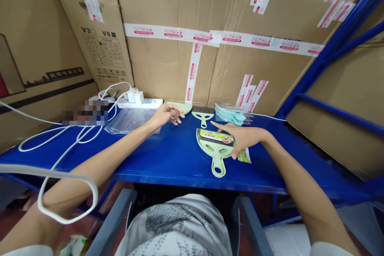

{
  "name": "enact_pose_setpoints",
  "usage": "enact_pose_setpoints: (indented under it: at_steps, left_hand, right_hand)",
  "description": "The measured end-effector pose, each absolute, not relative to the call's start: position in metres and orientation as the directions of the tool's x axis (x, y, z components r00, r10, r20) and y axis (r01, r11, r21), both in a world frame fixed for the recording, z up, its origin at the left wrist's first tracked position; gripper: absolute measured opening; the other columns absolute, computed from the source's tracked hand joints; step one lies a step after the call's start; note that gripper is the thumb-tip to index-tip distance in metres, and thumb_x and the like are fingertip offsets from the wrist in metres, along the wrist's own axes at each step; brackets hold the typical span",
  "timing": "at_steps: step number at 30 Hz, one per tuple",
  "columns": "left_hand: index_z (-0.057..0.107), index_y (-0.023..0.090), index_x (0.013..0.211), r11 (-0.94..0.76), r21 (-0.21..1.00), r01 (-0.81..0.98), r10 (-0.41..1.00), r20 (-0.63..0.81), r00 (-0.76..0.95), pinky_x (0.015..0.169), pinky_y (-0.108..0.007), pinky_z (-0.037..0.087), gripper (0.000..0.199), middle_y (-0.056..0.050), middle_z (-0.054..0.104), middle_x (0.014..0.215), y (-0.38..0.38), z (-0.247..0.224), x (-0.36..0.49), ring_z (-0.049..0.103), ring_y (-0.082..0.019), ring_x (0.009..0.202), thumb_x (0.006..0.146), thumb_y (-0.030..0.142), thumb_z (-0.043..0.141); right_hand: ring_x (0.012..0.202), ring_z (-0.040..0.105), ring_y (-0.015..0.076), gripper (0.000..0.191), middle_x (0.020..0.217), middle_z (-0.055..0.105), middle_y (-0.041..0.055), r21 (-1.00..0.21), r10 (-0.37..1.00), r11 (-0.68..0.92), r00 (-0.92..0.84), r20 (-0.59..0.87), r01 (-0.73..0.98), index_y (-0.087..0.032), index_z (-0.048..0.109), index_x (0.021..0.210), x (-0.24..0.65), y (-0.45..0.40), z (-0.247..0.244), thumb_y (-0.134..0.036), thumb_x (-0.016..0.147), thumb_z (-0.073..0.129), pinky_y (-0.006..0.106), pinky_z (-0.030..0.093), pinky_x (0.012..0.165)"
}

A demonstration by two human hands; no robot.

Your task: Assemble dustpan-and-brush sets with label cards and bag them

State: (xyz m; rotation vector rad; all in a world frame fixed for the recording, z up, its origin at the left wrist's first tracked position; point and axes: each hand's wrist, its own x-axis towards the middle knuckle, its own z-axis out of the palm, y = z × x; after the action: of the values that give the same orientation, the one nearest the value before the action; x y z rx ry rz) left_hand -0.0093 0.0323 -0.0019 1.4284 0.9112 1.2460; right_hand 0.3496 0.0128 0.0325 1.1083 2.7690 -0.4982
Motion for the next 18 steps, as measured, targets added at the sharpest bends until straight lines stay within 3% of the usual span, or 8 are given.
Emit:
enact_pose_setpoints:
  at_steps: [4, 6, 8, 10, 12, 14, 18]
  left_hand:
    - [0.072, 0.012, 0.087, -0.215, 0.976, -0.032, 0.954, 0.217, 0.207, 0.055, -0.028, 0.058, 0.012, -0.012, 0.081, 0.088, 0.033, -0.004, -0.007, 0.072, -0.018, 0.062, 0.076, 0.017, 0.073]
    - [0.071, 0.012, 0.088, -0.21, 0.978, -0.015, 0.954, 0.208, 0.214, 0.056, -0.028, 0.058, 0.012, -0.011, 0.081, 0.089, 0.032, -0.004, -0.006, 0.072, -0.017, 0.062, 0.077, 0.018, 0.071]
    - [0.071, 0.011, 0.089, -0.211, 0.978, -0.005, 0.953, 0.207, 0.22, 0.056, -0.027, 0.058, 0.013, -0.011, 0.08, 0.09, 0.031, -0.004, -0.004, 0.072, -0.017, 0.063, 0.078, 0.018, 0.07]
    - [0.07, 0.011, 0.09, -0.209, 0.978, 0.004, 0.952, 0.203, 0.228, 0.055, -0.027, 0.057, 0.014, -0.011, 0.08, 0.089, 0.03, -0.004, -0.003, 0.072, -0.016, 0.063, 0.078, 0.018, 0.069]
    - [0.07, 0.011, 0.089, -0.205, 0.979, 0.015, 0.953, 0.196, 0.232, 0.055, -0.027, 0.057, 0.013, -0.011, 0.08, 0.089, 0.03, -0.004, -0.003, 0.072, -0.016, 0.062, 0.078, 0.016, 0.068]
    - [0.07, 0.011, 0.09, -0.204, 0.979, 0.025, 0.953, 0.192, 0.233, 0.055, -0.026, 0.057, 0.012, -0.01, 0.08, 0.089, 0.03, -0.004, -0.002, 0.072, -0.016, 0.063, 0.079, 0.016, 0.067]
    - [0.07, 0.011, 0.09, -0.225, 0.973, 0.048, 0.949, 0.208, 0.237, 0.055, -0.026, 0.057, 0.011, -0.01, 0.08, 0.088, 0.029, -0.005, -0.003, 0.072, -0.015, 0.062, 0.081, 0.016, 0.067]
  right_hand:
    - [0.142, 0.055, 0.0384, 0.157, 0.154, 0.057, 0.0176, -0.327, 0.647, 0.647, -0.723, -0.241, 0.688, -0.022, 0.004, 0.176, 0.346, 0.004, 0.043, -0.065, 0.056, 0.097, 0.048, 0.04, 0.122]
    - [0.137, 0.059, 0.0363, 0.139, 0.153, 0.059, 0.0166, -0.388, 0.685, 0.626, -0.715, -0.142, 0.677, -0.023, 0.017, 0.175, 0.354, 0.003, 0.055, -0.066, 0.066, 0.091, 0.046, 0.045, 0.118]
    - [0.125, 0.066, 0.0322, 0.1, 0.142, 0.068, 0.0137, -0.42, 0.771, 0.6, -0.632, 0.078, 0.681, -0.025, 0.045, 0.165, 0.369, 0.009, 0.065, -0.065, 0.081, 0.08, 0.044, 0.052, 0.107]
    - [0.106, 0.071, 0.0302, 0.064, 0.122, 0.075, 0.0126, -0.359, 0.828, 0.557, -0.462, 0.318, 0.749, -0.022, 0.07, 0.136, 0.387, 0.021, 0.069, -0.062, 0.086, 0.075, 0.043, 0.055, 0.095]
    - [0.093, 0.07, 0.0293, 0.048, 0.111, 0.076, 0.0128, -0.24, 0.823, 0.498, -0.367, 0.434, 0.833, -0.02, 0.074, 0.114, 0.402, 0.037, 0.064, -0.058, 0.085, 0.076, 0.044, 0.054, 0.088]
    - [0.089, 0.07, 0.0289, 0.047, 0.113, 0.073, 0.0137, -0.14, 0.83, 0.456, -0.363, 0.423, 0.879, -0.02, 0.073, 0.111, 0.409, 0.051, 0.053, -0.056, 0.082, 0.078, 0.044, 0.053, 0.087]
    - [0.093, 0.069, 0.0308, 0.039, 0.111, 0.071, 0.0154, -0.068, 0.855, 0.41, -0.357, 0.377, 0.91, -0.017, 0.076, 0.107, 0.404, 0.06, 0.041, -0.048, 0.083, 0.078, 0.044, 0.052, 0.087]
